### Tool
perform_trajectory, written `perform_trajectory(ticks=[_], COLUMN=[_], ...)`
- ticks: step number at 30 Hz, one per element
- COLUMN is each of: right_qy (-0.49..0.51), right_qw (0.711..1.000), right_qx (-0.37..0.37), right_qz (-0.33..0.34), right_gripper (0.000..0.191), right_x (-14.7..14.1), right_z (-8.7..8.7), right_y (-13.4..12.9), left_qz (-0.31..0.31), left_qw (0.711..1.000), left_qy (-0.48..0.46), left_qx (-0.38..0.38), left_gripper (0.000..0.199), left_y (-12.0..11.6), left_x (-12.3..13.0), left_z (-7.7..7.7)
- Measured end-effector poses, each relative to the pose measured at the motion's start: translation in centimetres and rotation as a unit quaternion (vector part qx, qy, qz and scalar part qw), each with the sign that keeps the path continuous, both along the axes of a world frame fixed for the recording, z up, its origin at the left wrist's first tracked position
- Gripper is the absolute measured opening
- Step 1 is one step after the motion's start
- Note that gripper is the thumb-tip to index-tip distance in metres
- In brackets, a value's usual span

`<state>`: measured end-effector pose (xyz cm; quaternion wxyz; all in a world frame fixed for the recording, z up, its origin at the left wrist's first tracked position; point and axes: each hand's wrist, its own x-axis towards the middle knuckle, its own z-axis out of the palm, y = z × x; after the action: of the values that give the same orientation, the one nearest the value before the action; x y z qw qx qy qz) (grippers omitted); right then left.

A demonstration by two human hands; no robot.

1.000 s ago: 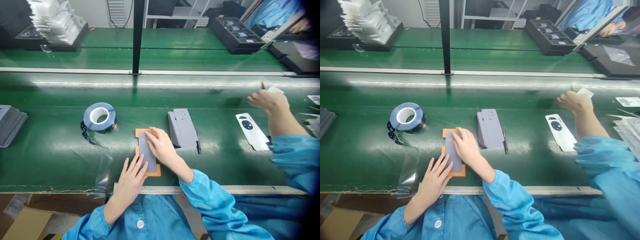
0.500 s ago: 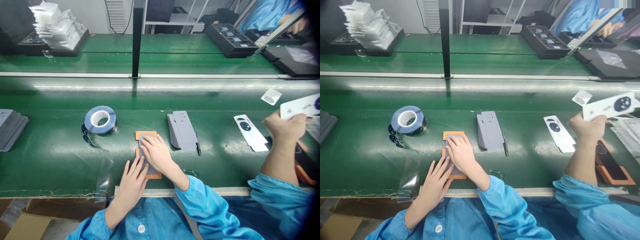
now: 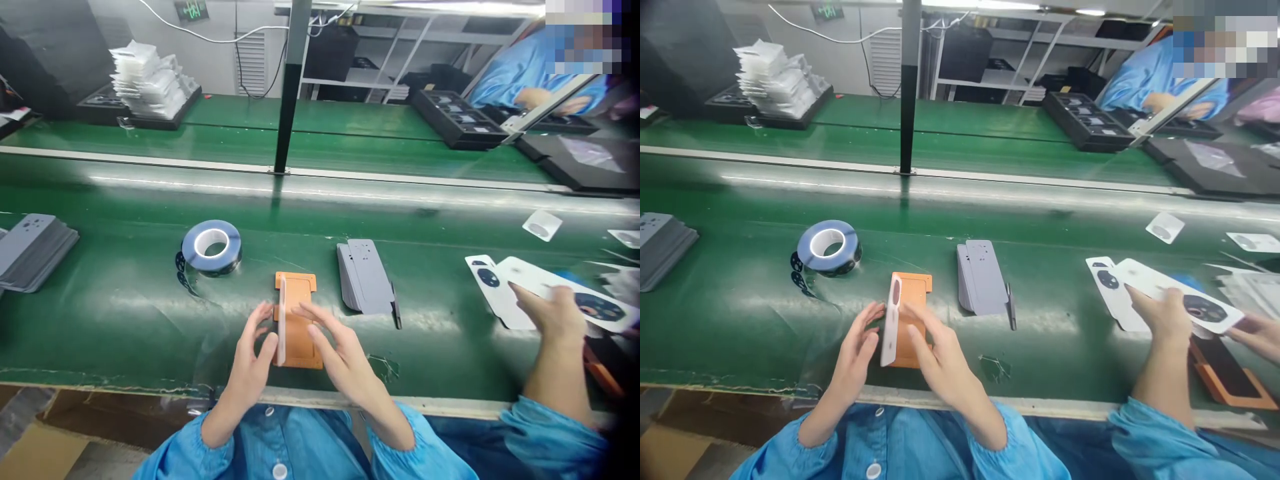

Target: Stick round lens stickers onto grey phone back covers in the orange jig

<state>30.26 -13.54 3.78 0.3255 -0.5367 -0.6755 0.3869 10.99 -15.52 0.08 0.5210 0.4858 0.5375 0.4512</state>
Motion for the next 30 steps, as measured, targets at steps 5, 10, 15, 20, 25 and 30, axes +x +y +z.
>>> perform_trajectory(ticks=[5,10,15,20,25,30], right_qy=[-0.017,-0.001,-0.156,-0.079,-0.016,-0.162], right_qw=[0.997,0.986,0.981,0.984,0.996,0.979], right_qx=[-0.073,-0.161,-0.118,-0.149,-0.082,-0.051], right_qz=[0.006,0.042,0.018,0.060,0.025,-0.110], right_gripper=[0.040,0.061,0.060,0.051,0.048,0.044], right_x=[-0.8,-2.1,-3.0,-2.7,-0.7,0.3], right_z=[-0.5,-2.5,-1.8,-0.9,-2.1,-2.8], right_y=[0.8,2.7,3.9,5.0,14.7,27.7], left_qz=[0.068,0.096,0.094,0.126,0.168,0.274], left_qw=[0.985,0.977,0.979,0.976,0.984,0.931], left_qy=[-0.129,-0.164,-0.154,-0.172,-0.020,0.193], left_qx=[-0.092,-0.094,-0.097,-0.050,0.063,0.142], left_gripper=[0.077,0.074,0.077,0.072,0.059,0.053], left_y=[1.2,2.0,2.6,3.0,2.8,3.4], left_x=[-0.9,-1.3,-1.2,-1.6,-3.6,-7.6], left_z=[-0.1,-0.4,-1.0,-0.7,0.4,0.4])
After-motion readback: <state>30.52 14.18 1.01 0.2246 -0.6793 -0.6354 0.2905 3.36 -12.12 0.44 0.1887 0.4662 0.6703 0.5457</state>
